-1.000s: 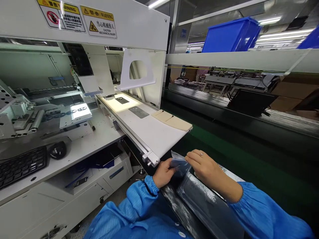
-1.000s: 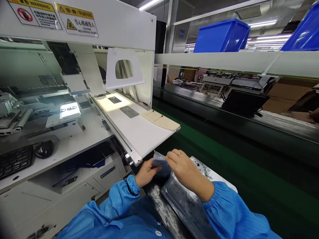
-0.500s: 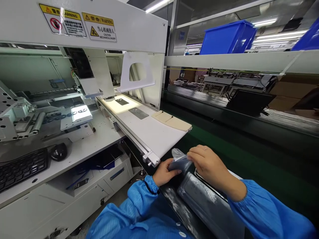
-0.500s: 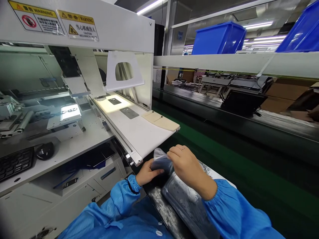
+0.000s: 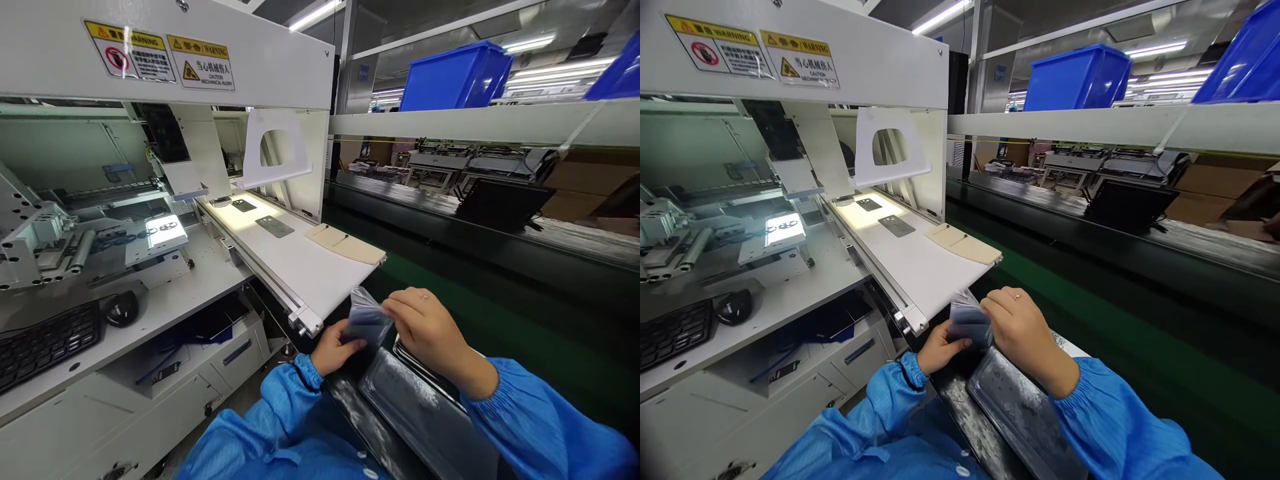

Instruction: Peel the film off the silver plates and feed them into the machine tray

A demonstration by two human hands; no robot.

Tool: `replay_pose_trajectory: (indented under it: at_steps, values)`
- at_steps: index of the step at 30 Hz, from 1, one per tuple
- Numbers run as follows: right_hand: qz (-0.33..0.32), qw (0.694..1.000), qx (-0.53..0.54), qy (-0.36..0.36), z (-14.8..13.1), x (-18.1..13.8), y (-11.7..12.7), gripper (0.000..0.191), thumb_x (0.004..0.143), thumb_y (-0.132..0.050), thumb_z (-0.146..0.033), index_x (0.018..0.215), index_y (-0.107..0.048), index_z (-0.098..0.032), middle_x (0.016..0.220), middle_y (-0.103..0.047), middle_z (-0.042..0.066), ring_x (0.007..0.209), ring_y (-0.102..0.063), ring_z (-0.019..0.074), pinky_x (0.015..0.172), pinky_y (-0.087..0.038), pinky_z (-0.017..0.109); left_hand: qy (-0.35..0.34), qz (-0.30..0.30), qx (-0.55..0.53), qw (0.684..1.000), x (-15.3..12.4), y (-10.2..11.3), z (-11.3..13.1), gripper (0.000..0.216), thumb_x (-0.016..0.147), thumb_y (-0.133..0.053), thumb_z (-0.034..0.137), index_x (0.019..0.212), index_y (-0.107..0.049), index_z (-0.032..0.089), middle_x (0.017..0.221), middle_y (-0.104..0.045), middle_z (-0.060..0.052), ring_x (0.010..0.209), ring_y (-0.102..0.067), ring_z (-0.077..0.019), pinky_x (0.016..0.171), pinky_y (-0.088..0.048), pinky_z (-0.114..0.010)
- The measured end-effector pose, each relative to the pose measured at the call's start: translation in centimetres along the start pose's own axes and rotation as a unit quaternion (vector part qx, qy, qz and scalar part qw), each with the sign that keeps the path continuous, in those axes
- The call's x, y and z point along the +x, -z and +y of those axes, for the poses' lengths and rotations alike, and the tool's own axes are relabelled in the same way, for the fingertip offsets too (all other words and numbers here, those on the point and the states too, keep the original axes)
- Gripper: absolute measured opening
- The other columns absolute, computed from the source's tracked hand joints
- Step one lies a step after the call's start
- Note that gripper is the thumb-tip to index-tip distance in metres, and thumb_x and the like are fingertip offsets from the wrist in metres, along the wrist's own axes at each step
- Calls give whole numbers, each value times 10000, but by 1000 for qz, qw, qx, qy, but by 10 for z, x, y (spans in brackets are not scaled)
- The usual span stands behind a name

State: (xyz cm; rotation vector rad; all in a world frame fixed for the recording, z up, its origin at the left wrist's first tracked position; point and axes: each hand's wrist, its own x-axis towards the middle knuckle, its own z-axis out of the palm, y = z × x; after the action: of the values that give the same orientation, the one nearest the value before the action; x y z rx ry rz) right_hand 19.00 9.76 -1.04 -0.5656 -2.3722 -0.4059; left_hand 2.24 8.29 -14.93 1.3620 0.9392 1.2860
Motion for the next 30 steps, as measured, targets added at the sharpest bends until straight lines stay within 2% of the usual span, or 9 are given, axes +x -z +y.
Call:
replay_pose_trajectory:
  at_steps: [5,14,17,19,22,23,25,27,30]
  values:
    - [-11,999,32,-38,5,1,3,211,916,-418,-102,811,-586,-175,785,-621,55,707,-556,164,647,-451,311,9,2,0,1000,1,-1,0,497,699,-743,463,1065,-676,135,975,-722,-77,907,-644,-223,891,-495,-367]
    - [43,995,60,-73,9,8,14,116,891,-478,-130,836,-557,-195,799,-613,47,750,-567,180,669,-474,325,0,1,-4,1000,3,-4,2,540,692,-721,542,1038,-678,130,961,-741,-93,909,-664,-236,894,-504,-389]
    - [39,989,84,-115,10,10,15,104,904,-458,-177,831,-527,-202,934,-625,82,868,-581,214,723,-479,353,-1,3,2,1000,4,-5,2,540,688,-718,554,1025,-681,133,963,-748,-98,907,-672,-241,890,-509,-397]
    - [20,976,131,-173,12,10,13,105,926,-423,-228,857,-500,-212,945,-632,78,821,-597,204,669,-483,333,-6,5,8,1000,4,-6,1,518,698,-706,557,1002,-688,138,965,-751,-100,909,-676,-245,884,-513,-398]
    - [-5,937,220,-273,16,6,9,137,942,-426,-349,908,-472,-225,704,-592,1,544,-529,149,478,-420,269,-3,18,20,1000,4,-7,1,481,711,-690,561,941,-702,139,931,-757,-102,883,-683,-247,858,-523,-396]
    - [-6,921,253,-297,16,4,7,184,936,-448,-405,944,-476,-224,677,-579,-11,522,-519,146,458,-415,264,-1,22,21,1000,4,-7,1,472,713,-689,558,929,-704,138,925,-758,-101,879,-685,-249,854,-525,-398]
    - [-3,892,330,-309,15,0,3,346,889,-523,-519,1045,-495,-212,779,-628,19,627,-591,172,518,-482,280,-5,22,13,1000,4,-8,2,461,723,-687,544,944,-705,140,948,-756,-100,904,-685,-254,870,-525,-406]
    - [-4,879,374,-295,12,-3,-3,507,803,-623,-589,1110,-531,-196,944,-665,68,810,-641,219,647,-541,323,-17,15,-4,1000,4,-8,3,452,741,-683,519,992,-700,144,995,-747,-102,949,-677,-261,903,-515,-418]
    - [-11,900,332,-281,5,-5,-11,399,790,-644,-581,890,-657,-194,865,-693,57,783,-652,230,662,-545,336,-20,9,-5,1000,4,-8,2,415,745,-690,485,977,-702,141,956,-743,-103,915,-674,-259,883,-517,-422]
